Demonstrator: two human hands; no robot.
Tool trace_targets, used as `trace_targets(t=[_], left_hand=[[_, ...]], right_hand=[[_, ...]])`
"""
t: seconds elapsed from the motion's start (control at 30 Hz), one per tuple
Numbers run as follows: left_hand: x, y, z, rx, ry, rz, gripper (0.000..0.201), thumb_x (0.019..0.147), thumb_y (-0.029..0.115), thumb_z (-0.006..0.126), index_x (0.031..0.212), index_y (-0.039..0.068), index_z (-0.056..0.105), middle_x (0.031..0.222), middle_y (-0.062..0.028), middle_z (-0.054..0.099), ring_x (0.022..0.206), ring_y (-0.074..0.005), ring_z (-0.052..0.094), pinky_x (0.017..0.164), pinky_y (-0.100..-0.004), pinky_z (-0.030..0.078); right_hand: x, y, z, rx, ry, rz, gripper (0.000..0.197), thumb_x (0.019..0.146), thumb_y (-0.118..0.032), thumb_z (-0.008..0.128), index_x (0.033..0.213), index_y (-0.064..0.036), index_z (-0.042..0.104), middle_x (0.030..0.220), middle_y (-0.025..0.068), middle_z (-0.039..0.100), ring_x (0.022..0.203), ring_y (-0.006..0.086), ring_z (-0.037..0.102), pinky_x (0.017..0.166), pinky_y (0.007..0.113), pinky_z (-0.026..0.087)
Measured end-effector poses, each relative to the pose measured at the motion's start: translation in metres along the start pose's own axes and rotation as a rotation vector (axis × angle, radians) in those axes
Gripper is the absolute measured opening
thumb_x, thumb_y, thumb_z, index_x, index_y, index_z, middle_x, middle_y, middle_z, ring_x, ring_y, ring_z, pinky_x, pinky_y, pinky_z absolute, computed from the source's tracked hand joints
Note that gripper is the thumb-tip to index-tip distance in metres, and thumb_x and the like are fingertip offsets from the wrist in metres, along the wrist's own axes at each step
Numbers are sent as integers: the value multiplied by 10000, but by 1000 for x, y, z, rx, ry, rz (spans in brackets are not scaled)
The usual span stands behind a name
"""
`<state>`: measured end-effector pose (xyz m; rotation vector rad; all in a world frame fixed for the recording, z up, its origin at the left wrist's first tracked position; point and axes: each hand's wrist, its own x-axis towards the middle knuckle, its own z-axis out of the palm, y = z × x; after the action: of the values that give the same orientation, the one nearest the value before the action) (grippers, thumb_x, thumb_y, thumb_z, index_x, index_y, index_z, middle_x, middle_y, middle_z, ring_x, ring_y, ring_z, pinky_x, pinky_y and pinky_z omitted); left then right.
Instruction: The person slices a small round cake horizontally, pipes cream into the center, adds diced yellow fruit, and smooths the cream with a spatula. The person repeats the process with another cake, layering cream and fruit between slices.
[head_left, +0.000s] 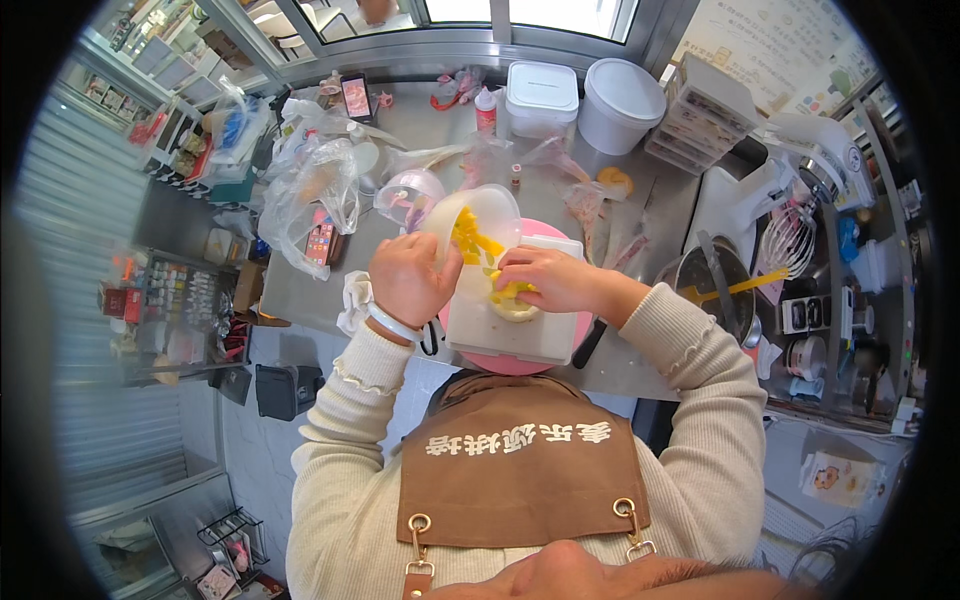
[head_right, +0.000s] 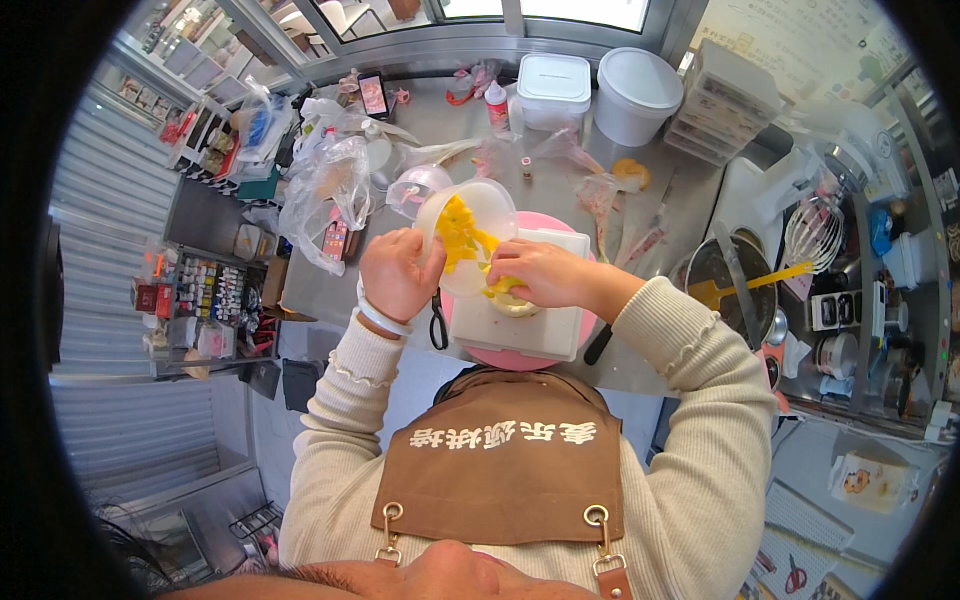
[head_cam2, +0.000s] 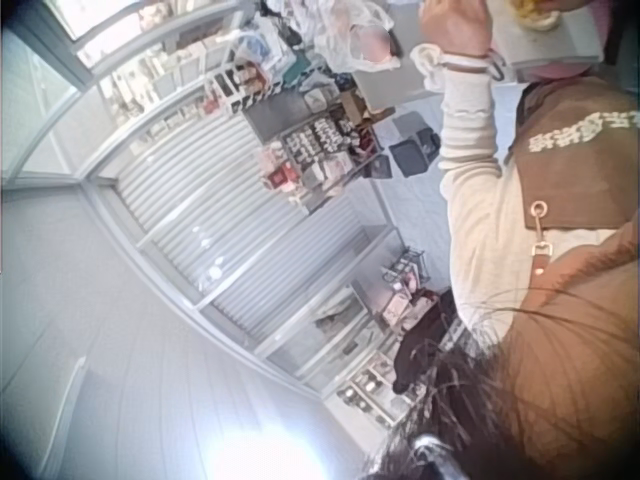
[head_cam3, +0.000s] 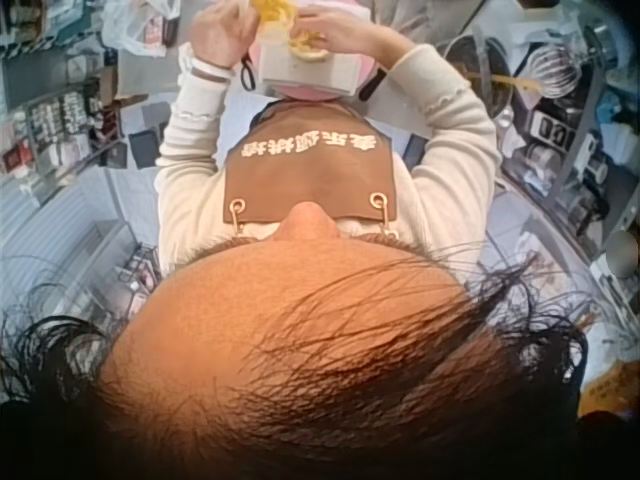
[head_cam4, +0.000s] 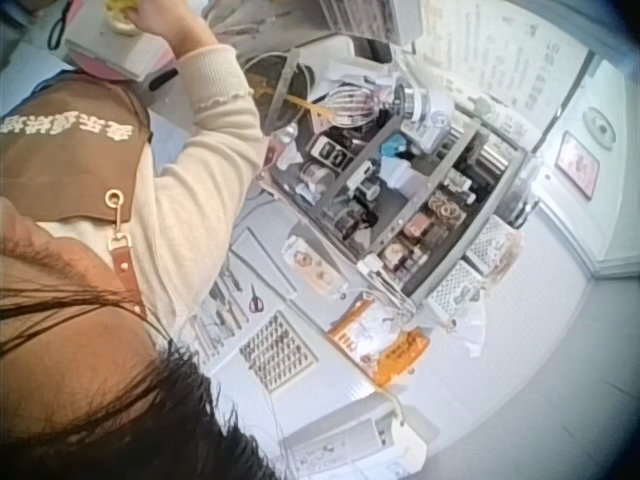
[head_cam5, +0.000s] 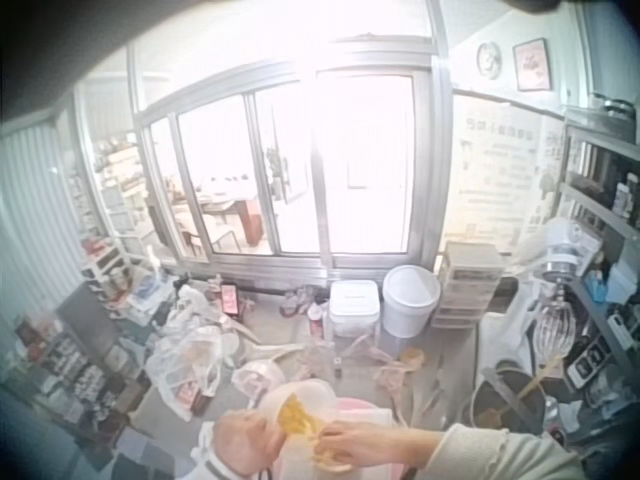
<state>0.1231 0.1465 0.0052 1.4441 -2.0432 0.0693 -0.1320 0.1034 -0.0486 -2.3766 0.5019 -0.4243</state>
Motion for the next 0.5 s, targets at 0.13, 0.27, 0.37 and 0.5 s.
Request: trace_targets(t=[0.13,0.27,0.37,0.5], left_hand=[[-1,0,0,-4,-16,-12,382,924,256,719,673,58,510,656,-131,546,619,-357,560,592,-443,410],[-1,-1,2,-22,-14,-19,387,930,263,715,674,57,508,657,-131,546,618,-359,558,591,-445,407],[-1,-2,6,9,7,-16,374,890,273,745,661,88,514,631,-97,555,590,-325,567,583,-426,409],[-1,-3,8,-22,8,-30,402,942,266,712,676,52,499,647,-130,535,608,-361,547,586,-442,400]], right_hand=[[-9,3,2,-7,-4,39,260,833,-26,722,1077,-101,670,1167,79,631,1155,312,609,979,432,516],[-15,0,5,-60,80,59,211,857,-41,734,1043,-115,666,1135,47,653,1098,289,642,936,401,544],[-18,-4,5,-19,59,118,215,863,-67,730,1066,-101,667,1163,80,651,1143,316,623,974,428,524],[-17,-12,1,-47,86,151,229,862,-94,747,1076,-106,669,1156,77,652,1138,315,628,950,429,535]])
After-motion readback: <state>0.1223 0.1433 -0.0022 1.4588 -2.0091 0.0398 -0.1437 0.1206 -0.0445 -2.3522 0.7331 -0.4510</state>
